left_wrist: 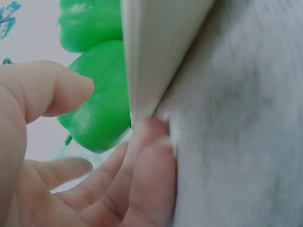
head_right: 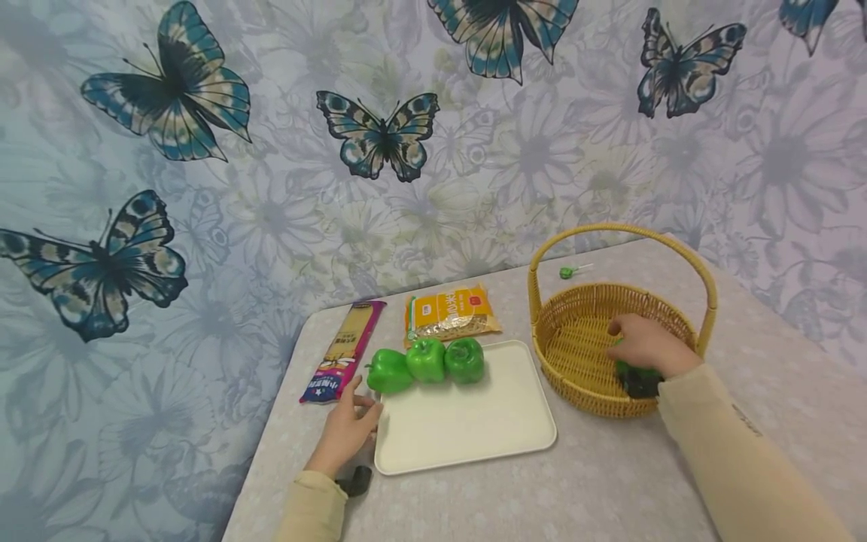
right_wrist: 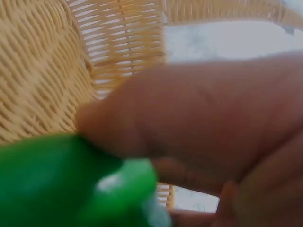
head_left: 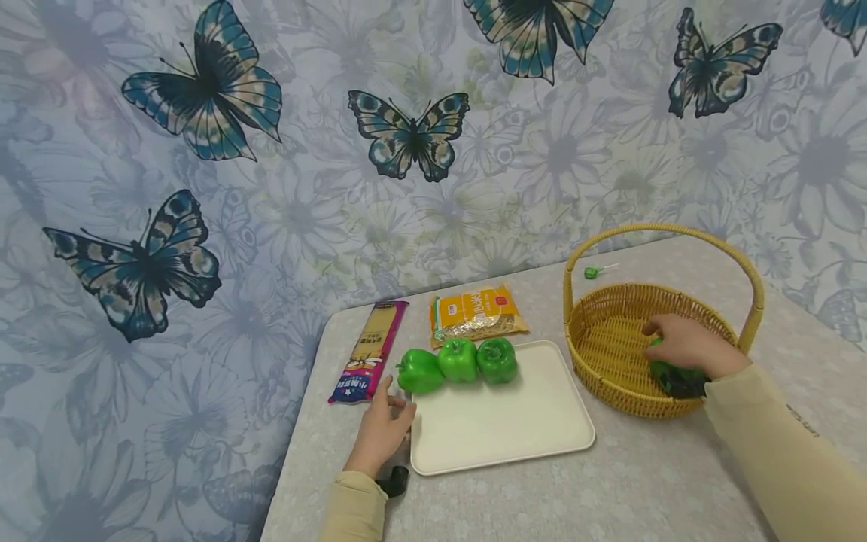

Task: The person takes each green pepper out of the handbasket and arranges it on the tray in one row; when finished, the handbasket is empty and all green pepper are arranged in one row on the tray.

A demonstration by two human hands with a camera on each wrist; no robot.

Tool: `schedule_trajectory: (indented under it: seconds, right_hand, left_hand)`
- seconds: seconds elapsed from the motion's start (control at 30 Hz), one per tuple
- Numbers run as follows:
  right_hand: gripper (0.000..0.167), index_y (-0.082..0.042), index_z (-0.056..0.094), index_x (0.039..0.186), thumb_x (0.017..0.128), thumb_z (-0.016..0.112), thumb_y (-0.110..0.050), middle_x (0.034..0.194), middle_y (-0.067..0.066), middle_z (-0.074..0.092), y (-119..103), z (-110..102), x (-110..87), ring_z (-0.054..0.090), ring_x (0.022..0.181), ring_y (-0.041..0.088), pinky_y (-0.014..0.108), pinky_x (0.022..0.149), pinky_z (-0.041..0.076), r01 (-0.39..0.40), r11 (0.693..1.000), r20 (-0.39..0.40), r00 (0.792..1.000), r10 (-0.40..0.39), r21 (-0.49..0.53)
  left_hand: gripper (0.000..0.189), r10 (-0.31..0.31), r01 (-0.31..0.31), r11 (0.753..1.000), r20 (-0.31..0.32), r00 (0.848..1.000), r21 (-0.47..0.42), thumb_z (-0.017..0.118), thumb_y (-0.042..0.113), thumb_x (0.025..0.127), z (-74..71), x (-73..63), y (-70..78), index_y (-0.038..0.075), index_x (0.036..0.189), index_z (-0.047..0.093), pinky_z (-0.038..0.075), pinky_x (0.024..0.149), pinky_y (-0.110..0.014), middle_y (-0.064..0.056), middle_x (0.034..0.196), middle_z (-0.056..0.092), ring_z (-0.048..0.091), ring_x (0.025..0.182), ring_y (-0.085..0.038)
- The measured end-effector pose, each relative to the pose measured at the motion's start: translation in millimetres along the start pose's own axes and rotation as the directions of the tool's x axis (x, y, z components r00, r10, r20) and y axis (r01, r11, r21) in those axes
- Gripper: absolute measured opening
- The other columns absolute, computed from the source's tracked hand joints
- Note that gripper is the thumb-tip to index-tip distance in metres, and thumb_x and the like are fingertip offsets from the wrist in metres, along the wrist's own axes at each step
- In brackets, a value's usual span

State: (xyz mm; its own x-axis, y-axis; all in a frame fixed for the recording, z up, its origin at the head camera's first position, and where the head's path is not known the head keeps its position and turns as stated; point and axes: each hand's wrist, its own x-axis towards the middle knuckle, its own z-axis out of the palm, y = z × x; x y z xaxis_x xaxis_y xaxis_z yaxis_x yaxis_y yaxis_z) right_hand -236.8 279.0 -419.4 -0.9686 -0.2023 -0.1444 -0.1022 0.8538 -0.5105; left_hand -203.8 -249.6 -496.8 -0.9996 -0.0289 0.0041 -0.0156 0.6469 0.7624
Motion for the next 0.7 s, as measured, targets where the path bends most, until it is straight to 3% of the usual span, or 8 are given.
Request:
schedule_trajectory:
  seconds: [0.2, 0.47, 0.7]
  right_hand:
    - [0.067, 0.016, 0.049, 0.140, 0.093, 0.066, -0.030, 0.138, 0.040, 0.052, -11, 0, 4.6, 0.058, 0.117, 0.055, 0.056, 0.082, 0.053, -0.018, 1.000, -0.041, 0.999, 0.019, 0.011]
    - [0.069, 0.011, 0.047, 0.144, 0.097, 0.065, -0.037, 0.127, 0.034, 0.059, -20, 9, 20.5, 0.065, 0.097, 0.037, 0.045, 0.071, 0.055, 0.019, 0.994, -0.177, 0.984, 0.000, 0.105]
    - [0.068, 0.004, 0.047, 0.146, 0.101, 0.060, -0.046, 0.130, 0.032, 0.057, -12, 21, 32.9, 0.064, 0.104, 0.044, 0.045, 0.071, 0.058, 0.056, 0.972, -0.302, 0.953, 0.017, 0.228]
  left_hand:
    - [0.068, 0.102, -0.100, 0.994, -0.039, 0.994, 0.052, 0.068, 0.022, 0.099, 2.1, 3.5, -1.8, 0.010, 0.158, 0.037, 0.057, 0.074, -0.038, -0.019, 0.142, 0.058, 0.067, 0.101, -0.028]
    - [0.068, 0.172, -0.170, 0.985, -0.053, 0.984, 0.039, 0.068, 0.019, 0.099, 3.5, 0.7, -0.6, 0.013, 0.159, 0.036, 0.056, 0.092, -0.049, -0.016, 0.149, 0.053, 0.065, 0.118, -0.033]
    - [0.070, 0.225, -0.220, 0.974, -0.087, 0.971, 0.064, 0.071, 0.019, 0.097, 2.4, 0.3, 0.8, 0.013, 0.158, 0.037, 0.056, 0.091, -0.050, -0.014, 0.151, 0.048, 0.059, 0.125, -0.032]
